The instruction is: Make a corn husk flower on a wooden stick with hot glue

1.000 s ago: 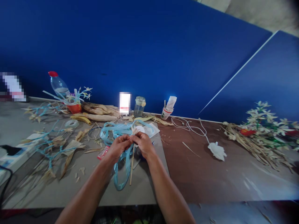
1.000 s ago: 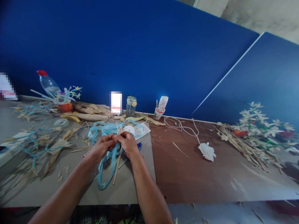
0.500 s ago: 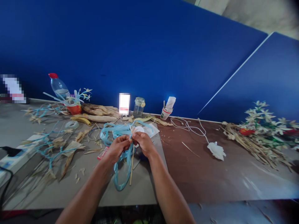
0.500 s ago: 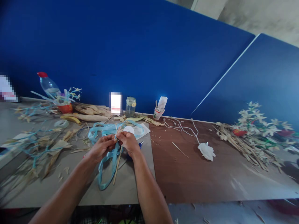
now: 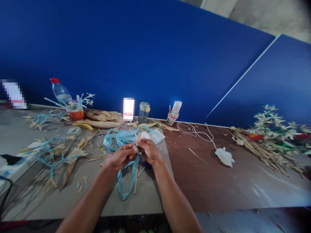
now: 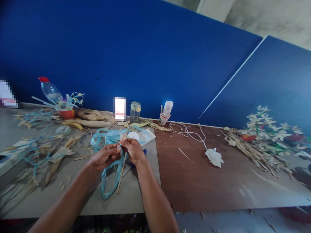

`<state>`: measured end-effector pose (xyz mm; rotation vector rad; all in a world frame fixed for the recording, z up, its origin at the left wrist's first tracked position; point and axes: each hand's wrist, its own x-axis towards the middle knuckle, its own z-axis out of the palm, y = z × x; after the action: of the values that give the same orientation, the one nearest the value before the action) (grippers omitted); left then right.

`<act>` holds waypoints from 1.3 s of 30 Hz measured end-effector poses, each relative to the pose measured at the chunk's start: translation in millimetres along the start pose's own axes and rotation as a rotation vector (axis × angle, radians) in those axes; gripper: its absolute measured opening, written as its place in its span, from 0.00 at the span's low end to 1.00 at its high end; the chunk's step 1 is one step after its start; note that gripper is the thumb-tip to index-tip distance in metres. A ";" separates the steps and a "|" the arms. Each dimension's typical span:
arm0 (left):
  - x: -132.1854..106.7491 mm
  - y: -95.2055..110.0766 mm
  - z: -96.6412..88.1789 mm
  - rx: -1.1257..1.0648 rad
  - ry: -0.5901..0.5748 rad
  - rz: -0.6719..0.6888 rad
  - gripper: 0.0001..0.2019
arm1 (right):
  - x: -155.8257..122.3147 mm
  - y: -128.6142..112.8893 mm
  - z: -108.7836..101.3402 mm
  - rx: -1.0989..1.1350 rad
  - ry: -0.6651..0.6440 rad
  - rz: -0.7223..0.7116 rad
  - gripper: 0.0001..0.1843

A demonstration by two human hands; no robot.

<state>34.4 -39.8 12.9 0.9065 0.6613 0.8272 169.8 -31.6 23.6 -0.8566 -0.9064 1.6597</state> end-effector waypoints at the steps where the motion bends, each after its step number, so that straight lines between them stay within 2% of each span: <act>1: -0.6 0.0 -0.3 -0.026 -0.026 -0.013 0.13 | -0.8 -0.7 -0.5 0.016 -0.027 0.014 0.13; 3: -1.2 -0.1 -0.1 -0.044 -0.045 -0.019 0.14 | -1.1 -1.1 -1.6 0.023 -0.060 0.024 0.14; 5: -0.6 -0.3 1.2 -0.012 -0.011 0.016 0.14 | 0.0 -0.6 -2.5 0.008 -0.053 0.006 0.14; 11: 2.8 -0.2 4.9 0.177 0.247 0.136 0.16 | 3.8 2.3 -1.7 -0.205 0.033 -0.110 0.15; 16: 4.4 -2.8 6.1 0.345 0.369 0.211 0.15 | 3.8 4.8 0.7 -0.476 0.227 -0.122 0.17; 18: 5.3 -4.4 6.6 0.385 0.365 0.217 0.14 | 4.1 4.9 0.9 -0.506 0.285 -0.111 0.17; 20: 5.8 -5.1 6.7 0.377 0.330 0.205 0.14 | 4.5 4.2 0.6 -0.436 0.272 -0.081 0.17; 25: 3.7 -1.7 5.0 0.142 0.143 0.108 0.14 | 2.4 0.8 0.3 -0.141 0.120 -0.017 0.13; 28: 1.5 1.0 4.2 0.012 0.057 0.022 0.13 | 0.5 0.4 1.0 -0.067 0.050 -0.016 0.12; 30: 1.1 1.5 3.9 0.021 0.041 0.000 0.14 | 0.5 1.7 1.6 -0.061 0.025 -0.020 0.12; 32: 2.4 0.3 3.3 0.150 0.095 0.044 0.12 | 2.0 3.8 1.6 -0.094 0.048 -0.046 0.12; 37: 8.9 -6.5 1.1 0.613 0.347 0.315 0.06 | 8.5 9.6 -1.9 -0.358 0.217 -0.201 0.11; 39: 9.2 -7.7 2.1 0.716 0.405 0.355 0.05 | 10.1 11.4 -3.3 -0.435 0.235 -0.248 0.12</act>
<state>43.5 -35.7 5.8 1.5515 1.2141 1.1304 165.4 -23.6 11.0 -1.1527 -1.1751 1.1364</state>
